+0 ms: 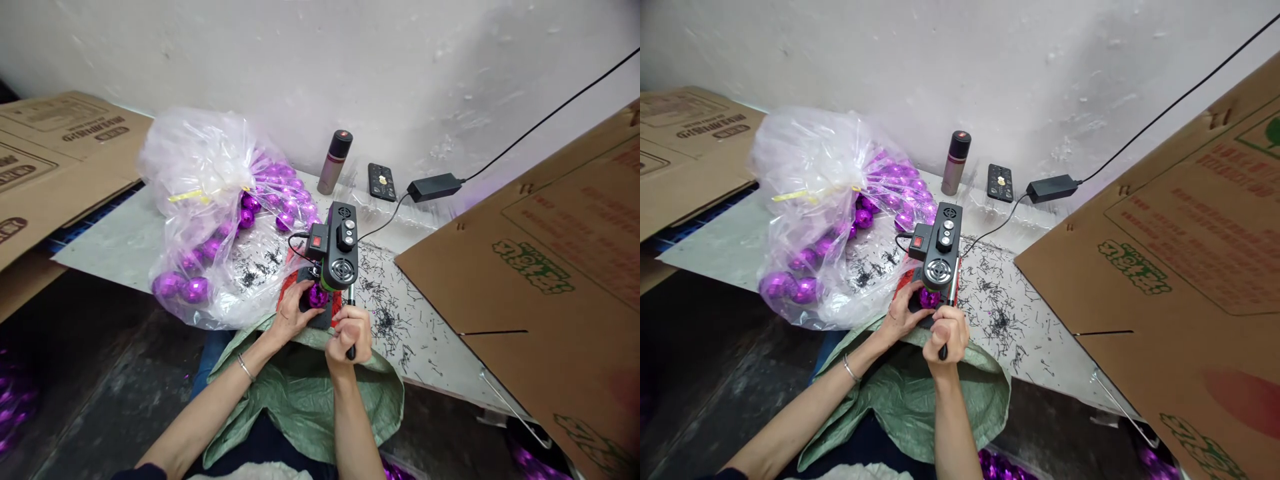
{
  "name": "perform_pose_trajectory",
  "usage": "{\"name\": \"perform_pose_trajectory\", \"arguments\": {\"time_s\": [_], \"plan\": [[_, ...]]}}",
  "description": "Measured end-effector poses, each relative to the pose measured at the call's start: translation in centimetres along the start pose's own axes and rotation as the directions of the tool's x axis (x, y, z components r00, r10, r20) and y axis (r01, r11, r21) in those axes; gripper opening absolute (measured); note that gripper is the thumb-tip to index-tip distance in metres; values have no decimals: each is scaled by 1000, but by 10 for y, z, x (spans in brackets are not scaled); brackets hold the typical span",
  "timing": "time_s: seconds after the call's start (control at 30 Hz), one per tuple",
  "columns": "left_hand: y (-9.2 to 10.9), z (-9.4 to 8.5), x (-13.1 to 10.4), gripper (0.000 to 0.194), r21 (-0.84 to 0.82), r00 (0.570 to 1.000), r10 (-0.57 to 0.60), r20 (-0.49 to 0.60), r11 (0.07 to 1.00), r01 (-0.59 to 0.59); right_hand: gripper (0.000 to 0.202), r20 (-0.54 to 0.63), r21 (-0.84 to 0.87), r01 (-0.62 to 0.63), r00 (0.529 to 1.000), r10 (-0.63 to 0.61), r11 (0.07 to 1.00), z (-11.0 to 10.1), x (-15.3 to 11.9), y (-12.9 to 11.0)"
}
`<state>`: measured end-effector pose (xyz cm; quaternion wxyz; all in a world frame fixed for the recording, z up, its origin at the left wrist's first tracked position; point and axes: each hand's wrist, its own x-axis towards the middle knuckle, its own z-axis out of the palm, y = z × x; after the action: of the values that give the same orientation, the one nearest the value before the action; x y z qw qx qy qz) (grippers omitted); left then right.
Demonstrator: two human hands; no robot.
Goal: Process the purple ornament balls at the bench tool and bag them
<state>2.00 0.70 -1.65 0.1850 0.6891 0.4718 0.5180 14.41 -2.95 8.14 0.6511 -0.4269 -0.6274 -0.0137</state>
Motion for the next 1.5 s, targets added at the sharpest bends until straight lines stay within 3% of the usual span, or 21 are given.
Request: {"name": "perform_pose_trajectory", "arguments": {"time_s": [0.47,0.97,1.07,1.17,1.27,1.37,1.43,1.5], "plan": [[-1,1,0,58,4,997,-68,38,998,68,39,-53,41,34,998,-31,999,7,-9,11],[-4,3,0,57,-16,1000,-14,26,1000,14,39,-59,60,147,988,-144,987,12,-11,23],[-4,4,4,58,-15,1000,-16,24,1000,16,40,-50,49,112,993,-109,993,8,3,11],[-2,2,2,58,-9,999,-27,35,1000,27,38,-36,37,-34,999,36,999,2,27,-10],[5,-8,-17,56,16,999,29,46,999,-29,38,-19,73,-153,988,155,986,-3,45,-26],[16,-28,-53,58,76,984,144,108,985,-153,37,19,81,-140,990,139,987,-7,41,-27],[21,-43,-71,77,122,970,161,185,975,-185,36,37,71,-104,994,101,992,-8,32,-23],[21,-56,-68,91,144,962,155,223,971,-189,36,41,68,-77,996,74,995,-8,22,-18]]}}
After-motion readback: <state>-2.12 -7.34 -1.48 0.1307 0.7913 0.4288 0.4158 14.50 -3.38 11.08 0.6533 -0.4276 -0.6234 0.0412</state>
